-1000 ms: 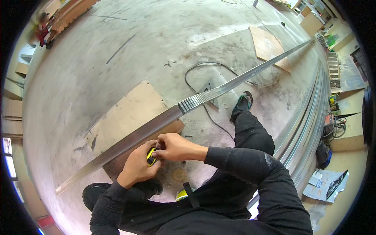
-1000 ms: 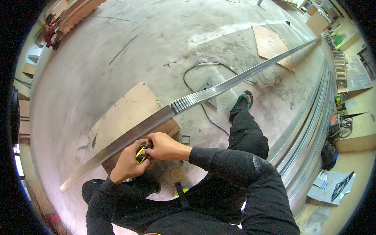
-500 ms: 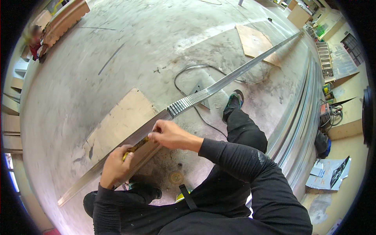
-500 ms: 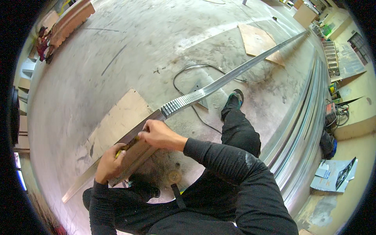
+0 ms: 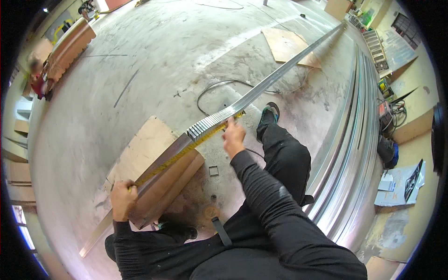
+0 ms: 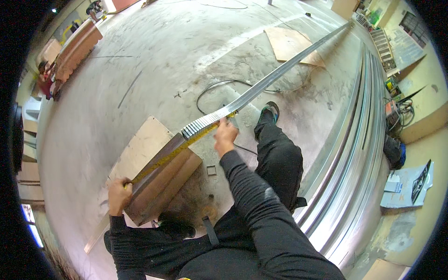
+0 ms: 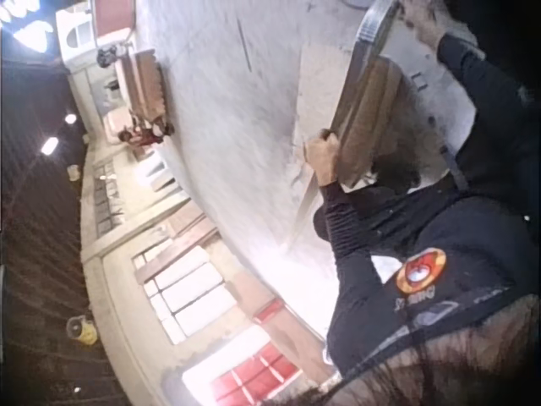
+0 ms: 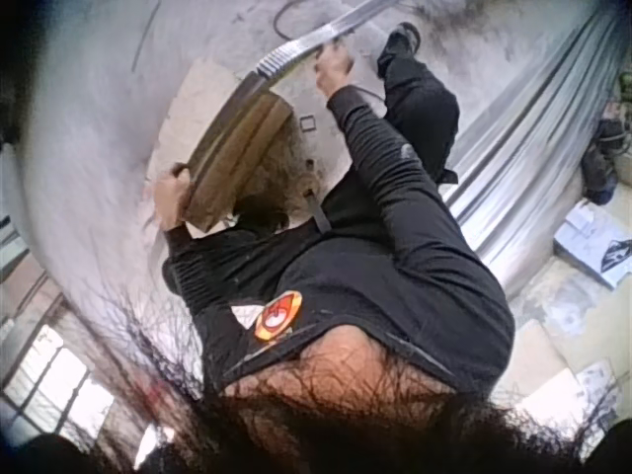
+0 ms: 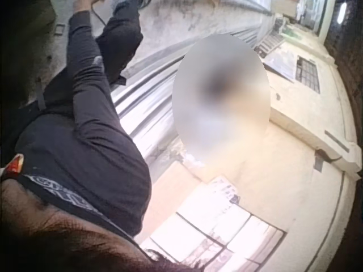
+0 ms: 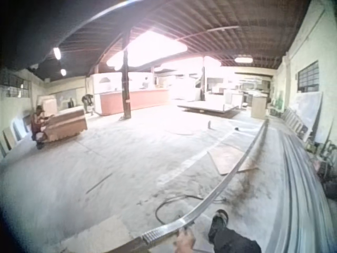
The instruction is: The person is using a tape measure and a speed square to measure and mark a metal track with a pencil.
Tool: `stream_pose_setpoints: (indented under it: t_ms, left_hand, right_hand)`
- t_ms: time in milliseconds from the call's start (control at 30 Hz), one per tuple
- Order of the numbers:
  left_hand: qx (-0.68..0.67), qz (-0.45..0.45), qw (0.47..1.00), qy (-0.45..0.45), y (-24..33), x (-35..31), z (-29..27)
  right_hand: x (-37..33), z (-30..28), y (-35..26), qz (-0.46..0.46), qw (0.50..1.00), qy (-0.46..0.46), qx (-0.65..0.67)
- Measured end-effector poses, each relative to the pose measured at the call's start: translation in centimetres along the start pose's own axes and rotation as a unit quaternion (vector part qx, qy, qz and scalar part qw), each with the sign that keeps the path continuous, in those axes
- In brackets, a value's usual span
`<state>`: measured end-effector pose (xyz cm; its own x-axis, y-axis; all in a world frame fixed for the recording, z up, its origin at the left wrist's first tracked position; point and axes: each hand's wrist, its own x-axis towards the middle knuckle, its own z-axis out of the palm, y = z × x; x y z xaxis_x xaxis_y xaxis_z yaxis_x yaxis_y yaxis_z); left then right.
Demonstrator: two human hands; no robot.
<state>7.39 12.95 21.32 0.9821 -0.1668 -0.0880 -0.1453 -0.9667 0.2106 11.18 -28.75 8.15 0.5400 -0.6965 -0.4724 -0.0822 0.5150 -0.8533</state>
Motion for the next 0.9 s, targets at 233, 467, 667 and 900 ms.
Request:
stream_pose_setpoints:
  t_ms: [233, 467, 667, 900]
  left_hand:
    - [0.078, 0.021, 0.996, 0.035, 4.3, -1.9, 2.8]
    - [0.100, -0.069, 0.989, 0.080, 2.0, -3.2, 4.0]
    - [0.123, -0.052, 0.985, 0.107, 4.5, -3.5, 4.9]
    - [0.116, -0.041, 0.985, 0.121, 5.0, -2.7, 5.4]
  right_hand:
    - [-3.9, -2.0, 9.8, 0.131, 0.989, -0.064, 0.012]
    - [4.4, -1.7, 7.5, 0.180, 0.969, 0.043, 0.165]
    - [6.5, -1.0, 7.8, 0.169, 0.975, 0.035, 0.138]
    - [8.3, -0.2, 9.5, 0.137, 0.984, 0.002, 0.114]
